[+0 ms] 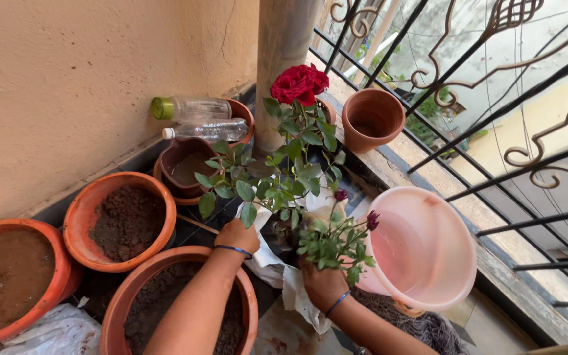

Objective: The person removes a rose plant from a plastic bag and places it into a terracotta pot. They use a small metal trowel to add soil around the plant's roots and press the soil down by hand to secure the plant in the new pot.

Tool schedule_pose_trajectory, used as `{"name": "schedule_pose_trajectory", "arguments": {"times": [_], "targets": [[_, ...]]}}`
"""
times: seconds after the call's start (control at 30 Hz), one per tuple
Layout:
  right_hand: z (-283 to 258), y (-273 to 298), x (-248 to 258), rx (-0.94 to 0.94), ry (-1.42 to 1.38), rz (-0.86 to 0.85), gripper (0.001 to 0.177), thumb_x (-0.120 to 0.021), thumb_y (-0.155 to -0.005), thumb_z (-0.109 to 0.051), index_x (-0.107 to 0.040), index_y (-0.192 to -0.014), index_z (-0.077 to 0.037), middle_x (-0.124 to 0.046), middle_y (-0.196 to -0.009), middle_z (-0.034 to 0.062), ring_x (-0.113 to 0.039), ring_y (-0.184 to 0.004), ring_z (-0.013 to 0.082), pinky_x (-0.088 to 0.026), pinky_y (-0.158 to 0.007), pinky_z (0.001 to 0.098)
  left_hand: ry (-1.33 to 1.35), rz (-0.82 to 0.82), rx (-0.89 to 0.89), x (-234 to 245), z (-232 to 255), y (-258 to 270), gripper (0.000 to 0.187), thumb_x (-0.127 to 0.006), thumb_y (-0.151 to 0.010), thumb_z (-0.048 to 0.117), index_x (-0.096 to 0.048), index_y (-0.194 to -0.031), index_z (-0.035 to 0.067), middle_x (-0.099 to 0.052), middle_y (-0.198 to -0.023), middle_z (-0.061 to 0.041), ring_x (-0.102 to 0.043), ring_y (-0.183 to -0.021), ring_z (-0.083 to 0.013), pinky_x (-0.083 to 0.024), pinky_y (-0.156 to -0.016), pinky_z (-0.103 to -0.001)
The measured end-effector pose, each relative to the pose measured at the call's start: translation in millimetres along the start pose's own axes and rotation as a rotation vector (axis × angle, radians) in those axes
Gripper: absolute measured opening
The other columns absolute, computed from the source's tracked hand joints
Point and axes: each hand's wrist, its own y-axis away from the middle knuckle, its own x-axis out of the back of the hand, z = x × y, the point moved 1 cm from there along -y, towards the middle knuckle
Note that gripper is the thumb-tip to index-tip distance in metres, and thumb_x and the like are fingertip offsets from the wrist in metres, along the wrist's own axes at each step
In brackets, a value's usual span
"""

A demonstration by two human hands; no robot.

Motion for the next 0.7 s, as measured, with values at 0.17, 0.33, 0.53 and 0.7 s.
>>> {"name": "schedule_pose_trajectory", "arguments": {"times": [0.17, 0.33, 0.53, 0.7], "targets": [[3, -6, 31, -0.037, -0.132, -0.303, 0.059, -0.051, -0.087, -0.009, -0.051, -0.145, 0.001, -0.047, -0.157, 0.0172, -0.074, -0.075, 0.0342, -0.059, -0.057, 0.0495, 0.0, 0.127, 0.087, -32, -13, -22, 0.032, -0.05, -0.098, 0.018, -0.078, -0.108, 0.005, -0.073, -0.117, -0.022, -0.071, -0.111, -0.0409, -0.059, -0.091, -0.052], [-12, -21, 50, -0.19, -0.531, -0.315, 0.052, -0.056, -0.092, -0.013, -0.057, -0.144, -0.009, -0.069, -0.119, 0.0196, -0.071, -0.097, 0.0371, -0.058, -0.08, 0.0473, -0.045, 0.025, 0.111, -21, -12, -19, 0.029, -0.053, -0.096, 0.016, -0.079, -0.107, 0.007, -0.073, -0.119, -0.019, -0.07, -0.113, -0.0382, -0.059, -0.092, -0.05], [-58, -80, 9, -0.5, -0.959, 0.248, 0.066, -0.063, -0.085, -0.011, -0.045, -0.147, 0.003, -0.054, -0.143, 0.0307, -0.053, -0.13, 0.049, -0.044, -0.108, 0.0486, -0.047, -0.033, 0.143, -3, -9, -11, 0.026, -0.061, -0.093, 0.012, -0.079, -0.111, 0.01, -0.071, -0.124, -0.019, -0.069, -0.117, -0.0374, -0.058, -0.095, -0.047], [-59, -121, -57, -0.952, -0.825, 0.266, 0.091, -0.074, -0.085, -0.026, -0.027, -0.156, 0.006, -0.037, -0.152, 0.0316, -0.033, -0.143, 0.0495, -0.03, -0.118, 0.0519, -0.051, -0.062, 0.105, 3, -16, -10, 0.026, -0.063, -0.091, 0.011, -0.079, -0.112, 0.01, -0.071, -0.124, -0.019, -0.068, -0.118, -0.0371, -0.058, -0.096, -0.045]]}}
